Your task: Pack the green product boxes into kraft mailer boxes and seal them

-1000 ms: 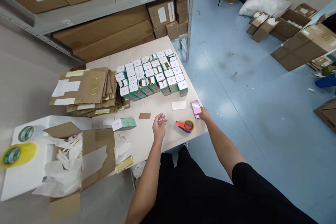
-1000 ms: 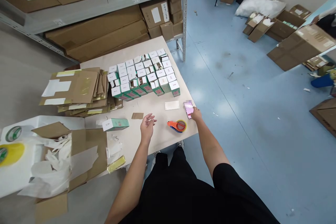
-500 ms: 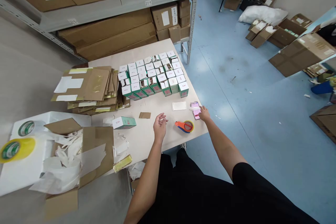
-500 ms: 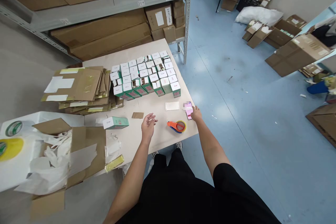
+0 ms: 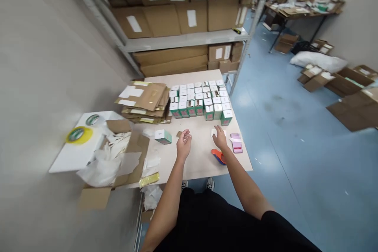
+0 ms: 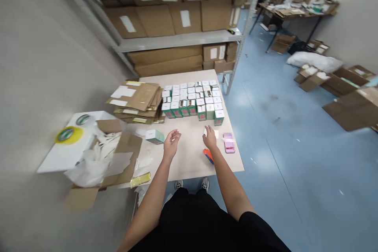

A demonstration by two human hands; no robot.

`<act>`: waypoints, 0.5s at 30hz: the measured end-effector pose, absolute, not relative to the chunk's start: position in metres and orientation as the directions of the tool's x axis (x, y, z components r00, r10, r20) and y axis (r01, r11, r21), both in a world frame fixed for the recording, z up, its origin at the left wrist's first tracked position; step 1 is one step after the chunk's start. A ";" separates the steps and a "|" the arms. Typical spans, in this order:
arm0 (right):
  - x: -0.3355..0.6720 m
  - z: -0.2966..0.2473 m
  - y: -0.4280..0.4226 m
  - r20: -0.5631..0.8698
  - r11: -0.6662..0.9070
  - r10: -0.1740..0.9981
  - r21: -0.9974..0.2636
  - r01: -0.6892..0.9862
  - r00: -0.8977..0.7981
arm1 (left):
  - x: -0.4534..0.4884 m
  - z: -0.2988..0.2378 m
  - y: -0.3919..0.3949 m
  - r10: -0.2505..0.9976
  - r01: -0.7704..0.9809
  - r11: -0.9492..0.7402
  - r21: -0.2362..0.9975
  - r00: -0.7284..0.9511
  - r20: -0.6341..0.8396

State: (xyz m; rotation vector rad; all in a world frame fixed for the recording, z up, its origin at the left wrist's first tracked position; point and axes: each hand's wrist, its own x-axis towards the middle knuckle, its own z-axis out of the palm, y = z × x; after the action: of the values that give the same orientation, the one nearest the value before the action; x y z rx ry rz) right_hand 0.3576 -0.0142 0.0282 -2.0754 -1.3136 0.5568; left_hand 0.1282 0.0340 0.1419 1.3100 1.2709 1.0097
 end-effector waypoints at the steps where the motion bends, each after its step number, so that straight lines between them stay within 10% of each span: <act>1: 0.341 0.035 -0.002 0.002 -0.271 0.924 -0.704 0.657 0.383 | 0.111 0.147 0.038 0.996 0.148 0.054 0.988 0.066 -0.064; 15: 0.115 0.085 0.133 0.236 0.187 0.972 -0.716 0.673 -0.019 | -0.129 0.172 0.124 0.951 0.101 -0.030 0.994 -0.304 0.060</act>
State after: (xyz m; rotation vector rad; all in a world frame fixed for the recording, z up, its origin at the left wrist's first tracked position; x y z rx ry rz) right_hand 0.1154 0.1330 0.0853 -1.5547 -1.7621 0.5394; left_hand -0.1285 0.1236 0.1721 1.1507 1.4887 1.4260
